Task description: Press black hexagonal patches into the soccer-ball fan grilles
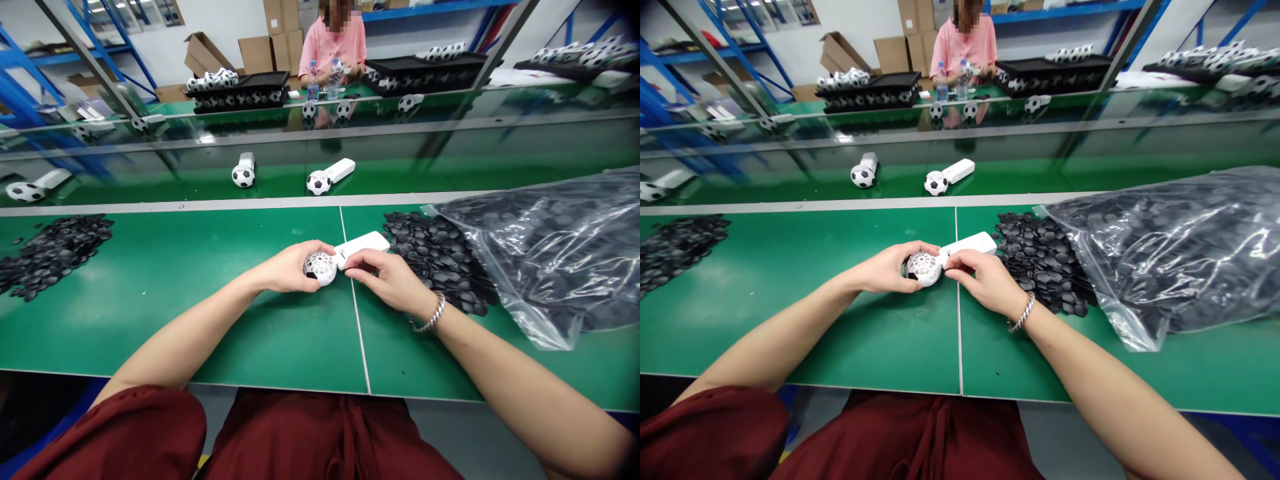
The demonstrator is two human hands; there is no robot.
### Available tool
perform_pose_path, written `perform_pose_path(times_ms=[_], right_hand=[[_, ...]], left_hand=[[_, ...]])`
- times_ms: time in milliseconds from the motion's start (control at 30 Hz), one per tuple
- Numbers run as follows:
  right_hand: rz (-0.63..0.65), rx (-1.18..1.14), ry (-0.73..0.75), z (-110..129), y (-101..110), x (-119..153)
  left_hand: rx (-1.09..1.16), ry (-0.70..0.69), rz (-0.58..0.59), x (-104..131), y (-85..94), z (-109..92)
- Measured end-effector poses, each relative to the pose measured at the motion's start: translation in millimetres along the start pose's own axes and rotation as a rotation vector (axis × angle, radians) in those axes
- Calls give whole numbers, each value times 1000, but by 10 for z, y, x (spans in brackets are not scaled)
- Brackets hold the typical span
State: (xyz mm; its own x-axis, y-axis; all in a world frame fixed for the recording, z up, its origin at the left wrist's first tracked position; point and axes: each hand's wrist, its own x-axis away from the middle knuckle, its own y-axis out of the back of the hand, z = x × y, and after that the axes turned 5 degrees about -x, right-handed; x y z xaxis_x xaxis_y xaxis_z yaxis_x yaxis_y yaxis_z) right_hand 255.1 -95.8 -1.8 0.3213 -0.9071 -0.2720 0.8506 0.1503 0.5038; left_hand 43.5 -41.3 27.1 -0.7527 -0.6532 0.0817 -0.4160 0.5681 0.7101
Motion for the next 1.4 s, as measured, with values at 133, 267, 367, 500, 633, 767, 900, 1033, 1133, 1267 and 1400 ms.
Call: perform_pose_path(times_ms=[133, 267, 367, 500, 633, 767, 900, 1033, 1133, 1267, 1400], right_hand=[[56, -168, -104, -8, -83, -1], [13, -44, -26, 24, -125, -19], [-36, -12, 6, 36, -147, -31], [-91, 5, 23, 25, -179, -39], [-111, -44, -23, 8, -202, -45], [-109, -97, -52, 3, -206, -49], [-117, -118, -57, 1, -201, -50], [-180, -14, -20, -23, -194, -46], [-225, 101, 6, -55, -198, -46], [-213, 146, 4, -86, -188, -57], [-145, 246, 94, -102, -60, -68]], left_hand=[[27, 15, -38, -12, -44, 7], [19, 7, -76, -27, -93, 5], [9, 14, -113, -29, -120, -17], [24, 54, -163, -29, -164, -37], [29, 60, -200, -27, -202, -38], [11, 55, -219, -23, -208, -52], [-13, 43, -239, -19, -215, -61], [6, 17, -262, -17, -247, -56], [25, 19, -277, -17, -278, -55], [29, 27, -286, -20, -290, -37], [44, 24, -265, -20, -266, -2]])
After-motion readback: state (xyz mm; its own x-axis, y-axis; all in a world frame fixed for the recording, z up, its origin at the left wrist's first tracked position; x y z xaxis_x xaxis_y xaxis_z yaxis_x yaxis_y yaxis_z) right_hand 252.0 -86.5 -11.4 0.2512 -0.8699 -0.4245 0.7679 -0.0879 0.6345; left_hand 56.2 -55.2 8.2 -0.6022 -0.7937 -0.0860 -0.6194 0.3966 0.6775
